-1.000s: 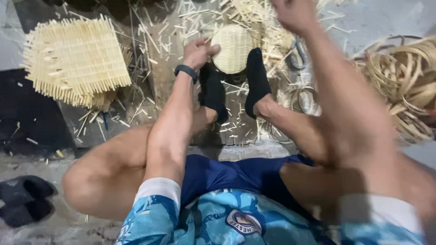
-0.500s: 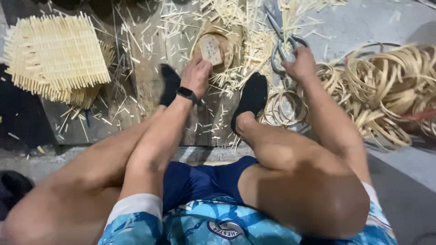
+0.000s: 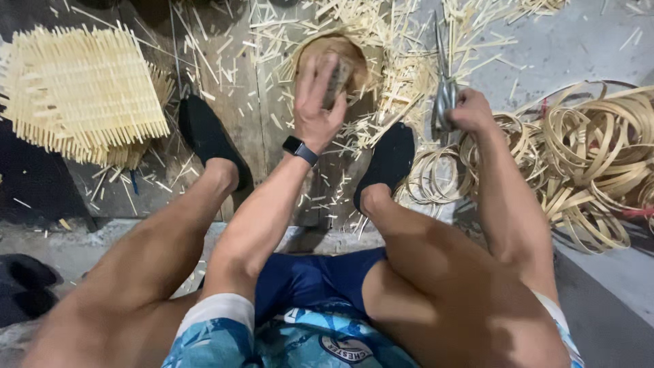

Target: The person sits on the floor and repeatedly trims the edges of small, round woven bamboo trays using shears. They pick up a tray, cut the protruding bamboo strips around the rim, and place the finished tray aside. The process is repeated for multiple trays.

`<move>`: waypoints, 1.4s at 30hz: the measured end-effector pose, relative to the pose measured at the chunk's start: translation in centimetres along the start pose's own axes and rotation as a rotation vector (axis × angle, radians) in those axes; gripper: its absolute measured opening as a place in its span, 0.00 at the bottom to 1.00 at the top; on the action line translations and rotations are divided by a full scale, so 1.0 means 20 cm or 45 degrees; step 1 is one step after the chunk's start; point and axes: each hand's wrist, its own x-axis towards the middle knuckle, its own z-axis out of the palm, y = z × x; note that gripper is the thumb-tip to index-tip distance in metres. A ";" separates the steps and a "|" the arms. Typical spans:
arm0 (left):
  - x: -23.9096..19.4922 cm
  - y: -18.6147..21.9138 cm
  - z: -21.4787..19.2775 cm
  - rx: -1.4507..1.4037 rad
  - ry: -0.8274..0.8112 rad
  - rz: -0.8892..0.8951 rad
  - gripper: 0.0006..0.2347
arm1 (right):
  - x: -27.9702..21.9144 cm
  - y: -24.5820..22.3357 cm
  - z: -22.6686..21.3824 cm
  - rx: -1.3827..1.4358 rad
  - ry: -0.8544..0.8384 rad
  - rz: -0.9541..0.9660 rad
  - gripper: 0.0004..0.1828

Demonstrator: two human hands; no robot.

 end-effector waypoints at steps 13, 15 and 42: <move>0.01 0.08 0.00 0.142 0.047 -0.176 0.35 | -0.42 -0.53 0.13 -0.482 0.553 -0.769 0.30; 0.00 0.11 0.04 0.226 0.097 -0.144 0.32 | -0.37 -0.54 0.16 -0.684 0.637 -0.870 0.30; 0.16 0.00 -0.15 0.093 -0.485 0.111 0.29 | -0.07 -0.33 0.13 -0.931 0.529 -0.859 0.37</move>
